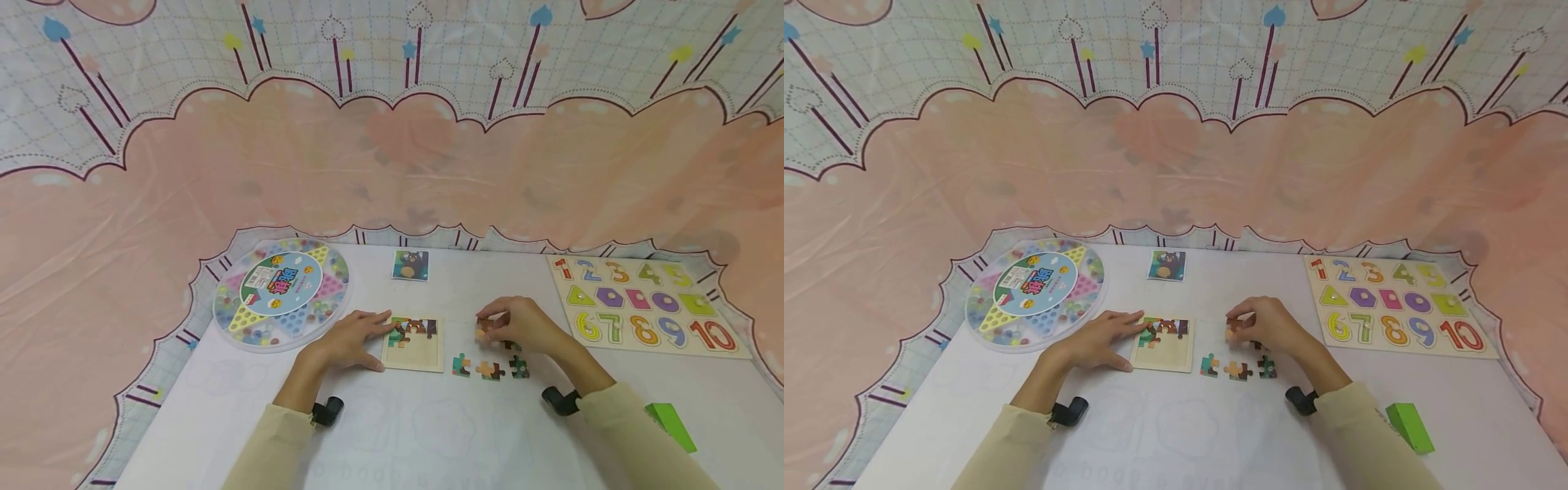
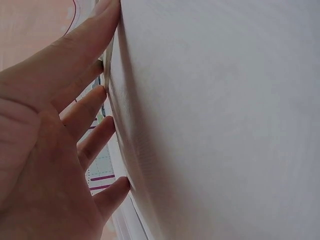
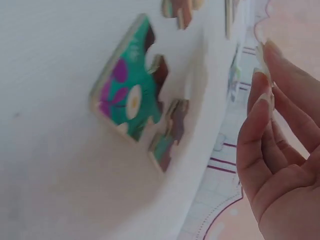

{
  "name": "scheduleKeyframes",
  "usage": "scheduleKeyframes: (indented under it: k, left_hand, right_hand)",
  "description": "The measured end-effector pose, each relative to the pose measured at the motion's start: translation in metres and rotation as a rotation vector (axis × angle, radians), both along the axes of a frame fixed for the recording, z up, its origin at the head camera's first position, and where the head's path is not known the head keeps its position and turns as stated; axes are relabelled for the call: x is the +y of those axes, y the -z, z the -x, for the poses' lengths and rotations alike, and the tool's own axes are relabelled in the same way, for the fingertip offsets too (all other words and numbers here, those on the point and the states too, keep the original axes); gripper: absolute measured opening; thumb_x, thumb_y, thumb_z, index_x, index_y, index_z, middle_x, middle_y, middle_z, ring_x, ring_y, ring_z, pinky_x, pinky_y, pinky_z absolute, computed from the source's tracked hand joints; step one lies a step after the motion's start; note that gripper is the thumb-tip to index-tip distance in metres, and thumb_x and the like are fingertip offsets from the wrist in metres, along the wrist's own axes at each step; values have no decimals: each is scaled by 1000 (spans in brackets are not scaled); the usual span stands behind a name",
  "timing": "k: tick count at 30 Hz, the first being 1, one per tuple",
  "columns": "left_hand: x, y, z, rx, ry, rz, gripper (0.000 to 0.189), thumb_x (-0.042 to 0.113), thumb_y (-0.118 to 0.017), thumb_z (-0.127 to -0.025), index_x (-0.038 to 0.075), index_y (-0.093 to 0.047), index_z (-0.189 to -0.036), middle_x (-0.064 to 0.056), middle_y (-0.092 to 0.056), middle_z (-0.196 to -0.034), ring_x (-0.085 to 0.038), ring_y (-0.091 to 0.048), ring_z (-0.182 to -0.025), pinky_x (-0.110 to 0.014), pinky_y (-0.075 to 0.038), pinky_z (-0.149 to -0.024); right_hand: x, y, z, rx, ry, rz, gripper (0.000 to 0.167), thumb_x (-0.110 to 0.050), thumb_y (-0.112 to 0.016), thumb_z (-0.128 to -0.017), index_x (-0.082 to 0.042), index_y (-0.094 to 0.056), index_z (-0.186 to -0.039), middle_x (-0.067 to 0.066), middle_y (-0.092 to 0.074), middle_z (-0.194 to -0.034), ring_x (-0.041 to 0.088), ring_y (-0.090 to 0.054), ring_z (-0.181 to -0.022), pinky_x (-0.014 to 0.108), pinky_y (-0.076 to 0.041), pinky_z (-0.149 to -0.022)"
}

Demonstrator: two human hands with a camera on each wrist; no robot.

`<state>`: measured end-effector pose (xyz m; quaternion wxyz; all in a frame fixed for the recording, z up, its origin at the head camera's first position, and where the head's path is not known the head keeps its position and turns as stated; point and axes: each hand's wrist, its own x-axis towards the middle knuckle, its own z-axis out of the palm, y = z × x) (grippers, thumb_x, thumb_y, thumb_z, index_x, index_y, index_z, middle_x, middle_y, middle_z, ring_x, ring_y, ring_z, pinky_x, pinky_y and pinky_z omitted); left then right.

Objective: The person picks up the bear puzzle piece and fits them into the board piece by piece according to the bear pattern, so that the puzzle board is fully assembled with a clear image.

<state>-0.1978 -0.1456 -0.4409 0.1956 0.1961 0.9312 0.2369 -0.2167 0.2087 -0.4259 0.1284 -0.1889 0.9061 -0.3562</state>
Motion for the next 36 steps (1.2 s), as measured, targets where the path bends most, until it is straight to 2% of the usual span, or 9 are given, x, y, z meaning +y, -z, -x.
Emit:
scheduleKeyframes:
  k: [7,16,23,30,36]
  left_hand:
    - [0,0,0,-4,6,-1,81,29,-88,-78,25,-52,-150,6,-34,-168,-28,-32,-154,-60,-29,-124]
    - [-1,1,0,1,12,-10,80,28,-88,-78,24,-52,-150,6,-34,-168,-28,-32,-154,-59,-29,-124]
    - [-1,1,0,0,16,-4,80,28,-88,-79,25,-52,-150,6,-35,-168,-28,-31,-154,-59,-28,-125]
    - [-2,-2,0,5,30,5,80,29,-87,-79,23,-51,-151,4,-34,-168,-30,-32,-154,-60,-29,-124]
    - [-2,-3,1,1,28,3,80,30,-87,-80,23,-51,-151,4,-35,-168,-30,-32,-154,-61,-28,-124]
  right_hand:
    - [-9,-4,4,-3,-19,46,37,-8,-77,-89,-2,-72,-125,14,-76,-120,14,-68,-84,19,-55,-64]
    - [-33,-2,7,4,-58,82,41,-10,-75,-92,-2,-68,-132,16,-71,-132,15,-68,-93,15,-56,-72]
    - [-52,4,4,48,-66,113,27,-7,-79,-87,-7,-78,-114,14,-74,-121,18,-73,-92,19,-60,-74]
    - [-76,12,3,-62,-9,76,18,-17,-82,-86,-15,-82,-104,7,-73,-124,15,-68,-96,24,-59,-79]
    - [-92,18,3,0,-63,67,20,-18,-84,-83,-13,-82,-102,6,-76,-119,17,-67,-101,22,-57,-79]
